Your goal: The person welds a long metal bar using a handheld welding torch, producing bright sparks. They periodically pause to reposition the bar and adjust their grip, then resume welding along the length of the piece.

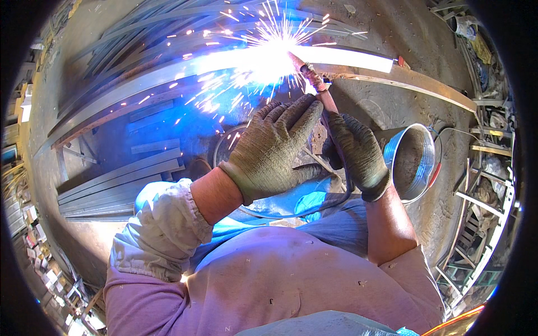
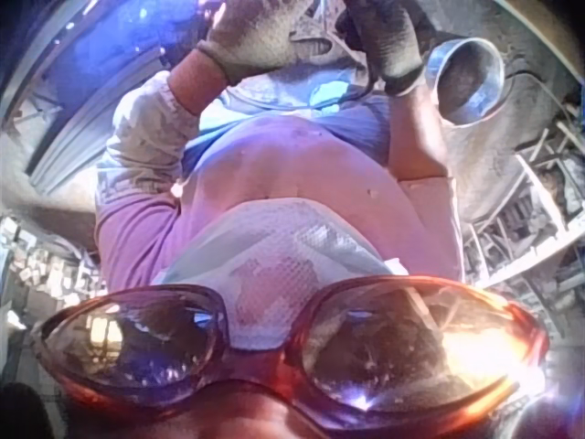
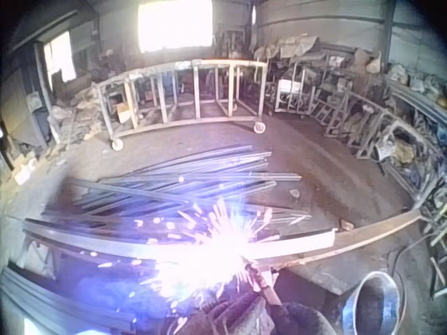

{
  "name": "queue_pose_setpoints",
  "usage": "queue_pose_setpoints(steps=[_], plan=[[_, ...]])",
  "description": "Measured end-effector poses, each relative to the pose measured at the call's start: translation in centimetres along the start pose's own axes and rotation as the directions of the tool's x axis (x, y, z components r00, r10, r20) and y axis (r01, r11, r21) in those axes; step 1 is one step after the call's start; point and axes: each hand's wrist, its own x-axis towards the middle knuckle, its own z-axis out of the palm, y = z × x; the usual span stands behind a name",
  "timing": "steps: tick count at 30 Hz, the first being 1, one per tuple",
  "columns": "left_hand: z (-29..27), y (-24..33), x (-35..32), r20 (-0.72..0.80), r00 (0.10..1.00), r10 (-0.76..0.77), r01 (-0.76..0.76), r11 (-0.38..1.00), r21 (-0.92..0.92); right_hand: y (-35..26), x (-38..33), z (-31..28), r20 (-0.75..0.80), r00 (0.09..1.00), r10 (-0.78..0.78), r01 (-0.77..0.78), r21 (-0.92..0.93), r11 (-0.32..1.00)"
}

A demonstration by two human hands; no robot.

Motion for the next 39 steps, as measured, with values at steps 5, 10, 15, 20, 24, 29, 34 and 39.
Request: queue_pose_setpoints(steps=[5,10,15,20,24,29,34,39], plan=[[0.1,-0.1,-0.1,0.037,0.999,-0.022,0.024,0.998,-0.054,-0.8,-0.2,0.3,-0.026,0.999,0.047,-0.048,-0.049,0.998],[0.2,0.0,-0.1,0.027,1.0,-0.012,0.012,1.0,-0.018,-0.4,-0.3,0.0,-0.009,1.0,0.01,-0.011,-0.073,0.997],[0.0,0.0,-0.3,0.027,1.0,-0.004,0.004,1.0,0.03,0.2,-0.1,-0.2,0.002,1.0,-0.022,0.022,-0.068,0.997],[0.1,0.0,-0.2,0.019,1.0,-0.004,0.004,1.0,0.015,-0.1,-0.2,0.2,-0.01,0.999,0.038,-0.038,0.016,0.999],[0.1,0.0,0.0,0.016,1.0,-0.013,0.013,0.999,-0.048,0.0,0.0,0.1,-0.007,0.999,0.031,-0.032,-0.031,0.999],[0.3,-0.3,-0.2,0.011,1.0,-0.008,0.009,0.999,-0.05,-0.7,-0.1,0.4,-0.034,0.995,0.095,-0.096,-0.022,0.995],[0.3,-0.1,-0.1,0.02,1.0,-0.007,0.007,1.0,0.0,-0.5,-0.2,0.1,-0.005,0.997,0.073,-0.073,-0.033,0.997],[0.1,0.0,-0.1,0.034,0.999,0.008,-0.009,1.0,0.027,-0.4,-0.4,0.0,0.003,0.999,0.041,-0.041,-0.048,0.998]])
